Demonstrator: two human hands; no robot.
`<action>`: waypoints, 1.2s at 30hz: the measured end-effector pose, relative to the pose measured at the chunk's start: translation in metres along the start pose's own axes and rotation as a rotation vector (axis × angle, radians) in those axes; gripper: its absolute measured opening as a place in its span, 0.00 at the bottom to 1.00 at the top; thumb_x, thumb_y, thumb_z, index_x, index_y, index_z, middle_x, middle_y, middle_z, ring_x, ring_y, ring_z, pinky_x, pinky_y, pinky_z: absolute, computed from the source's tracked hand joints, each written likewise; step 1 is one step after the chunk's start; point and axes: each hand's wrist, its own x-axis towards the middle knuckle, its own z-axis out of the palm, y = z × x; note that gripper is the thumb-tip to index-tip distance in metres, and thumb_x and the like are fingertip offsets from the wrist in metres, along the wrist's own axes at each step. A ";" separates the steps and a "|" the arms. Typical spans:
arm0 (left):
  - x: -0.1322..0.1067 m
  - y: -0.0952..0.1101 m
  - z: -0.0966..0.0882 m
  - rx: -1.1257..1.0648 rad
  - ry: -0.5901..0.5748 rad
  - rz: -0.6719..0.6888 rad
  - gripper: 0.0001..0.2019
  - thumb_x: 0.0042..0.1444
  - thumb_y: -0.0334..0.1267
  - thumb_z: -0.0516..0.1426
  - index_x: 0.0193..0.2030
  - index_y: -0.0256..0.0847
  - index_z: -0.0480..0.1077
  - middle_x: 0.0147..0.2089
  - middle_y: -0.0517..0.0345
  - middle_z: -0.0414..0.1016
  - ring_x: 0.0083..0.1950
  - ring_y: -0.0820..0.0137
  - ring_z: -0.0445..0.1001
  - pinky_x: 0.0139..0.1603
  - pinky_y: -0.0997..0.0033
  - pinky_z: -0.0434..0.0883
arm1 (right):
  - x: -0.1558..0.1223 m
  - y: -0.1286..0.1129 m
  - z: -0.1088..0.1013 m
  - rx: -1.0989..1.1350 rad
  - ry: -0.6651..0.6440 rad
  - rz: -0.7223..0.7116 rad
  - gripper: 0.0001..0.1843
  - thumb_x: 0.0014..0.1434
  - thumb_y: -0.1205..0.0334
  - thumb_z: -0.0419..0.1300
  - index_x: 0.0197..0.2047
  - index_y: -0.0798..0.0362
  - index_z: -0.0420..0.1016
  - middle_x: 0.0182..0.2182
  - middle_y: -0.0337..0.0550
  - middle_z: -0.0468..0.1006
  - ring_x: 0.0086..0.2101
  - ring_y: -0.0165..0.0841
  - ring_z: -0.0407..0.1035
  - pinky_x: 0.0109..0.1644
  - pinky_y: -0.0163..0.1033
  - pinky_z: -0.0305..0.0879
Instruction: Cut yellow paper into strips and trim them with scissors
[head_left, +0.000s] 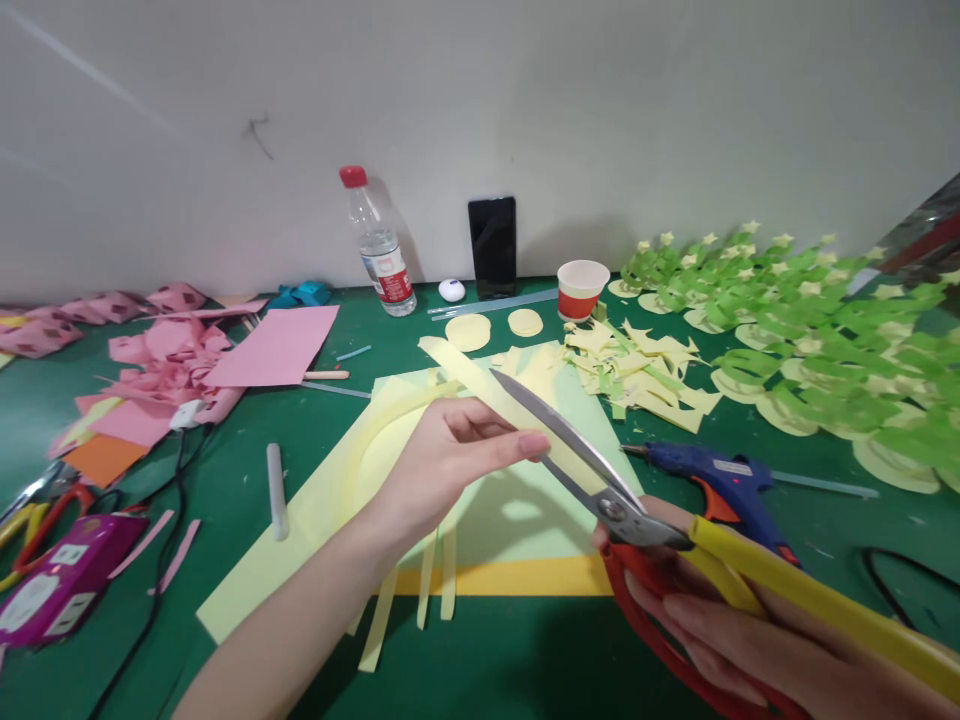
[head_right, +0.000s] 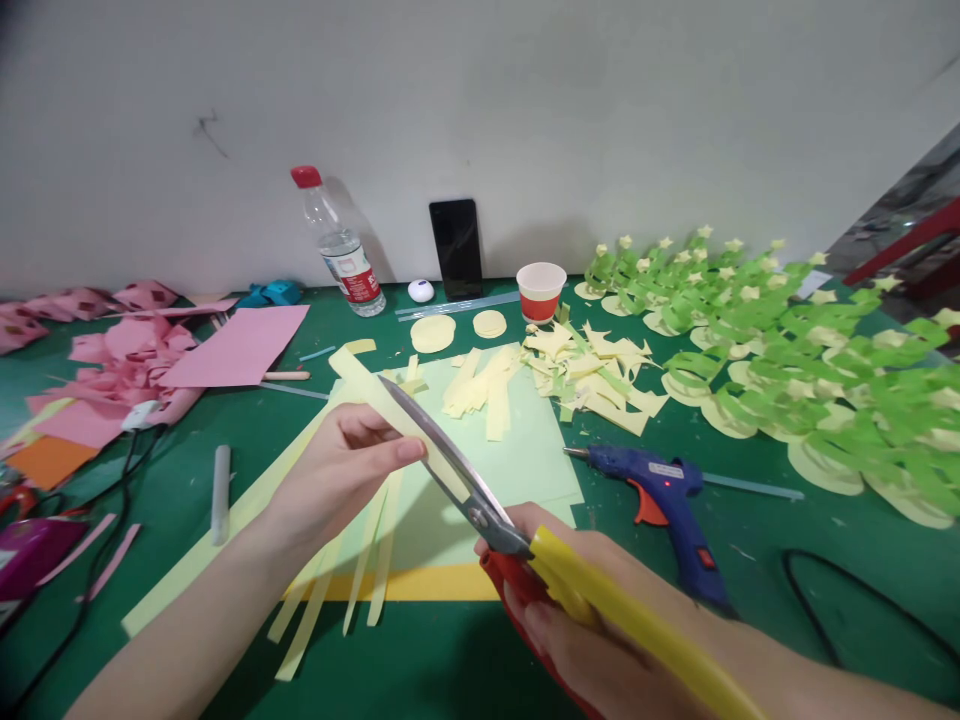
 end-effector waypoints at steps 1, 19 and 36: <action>0.001 0.000 0.000 -0.012 0.014 0.010 0.04 0.40 0.36 0.65 0.24 0.39 0.76 0.25 0.60 0.77 0.27 0.74 0.71 0.31 0.77 0.66 | 0.000 0.000 -0.002 0.018 -0.058 -0.024 0.17 0.56 0.48 0.49 0.40 0.49 0.71 0.25 0.40 0.71 0.23 0.28 0.64 0.29 0.33 0.66; 0.010 0.004 -0.002 -0.321 0.334 0.361 0.03 0.42 0.32 0.63 0.23 0.42 0.73 0.22 0.68 0.73 0.24 0.80 0.70 0.29 0.82 0.67 | 0.044 0.013 0.001 -1.025 0.313 0.068 0.24 0.53 0.63 0.50 0.52 0.65 0.66 0.43 0.62 0.74 0.35 0.48 0.73 0.34 0.46 0.70; 0.004 -0.004 0.011 -0.274 0.209 0.111 0.05 0.40 0.31 0.64 0.19 0.35 0.72 0.19 0.61 0.72 0.22 0.78 0.69 0.28 0.80 0.66 | 0.049 -0.055 -0.003 -0.442 0.462 -0.529 0.13 0.55 0.64 0.50 0.21 0.53 0.67 0.17 0.37 0.70 0.20 0.27 0.64 0.22 0.30 0.60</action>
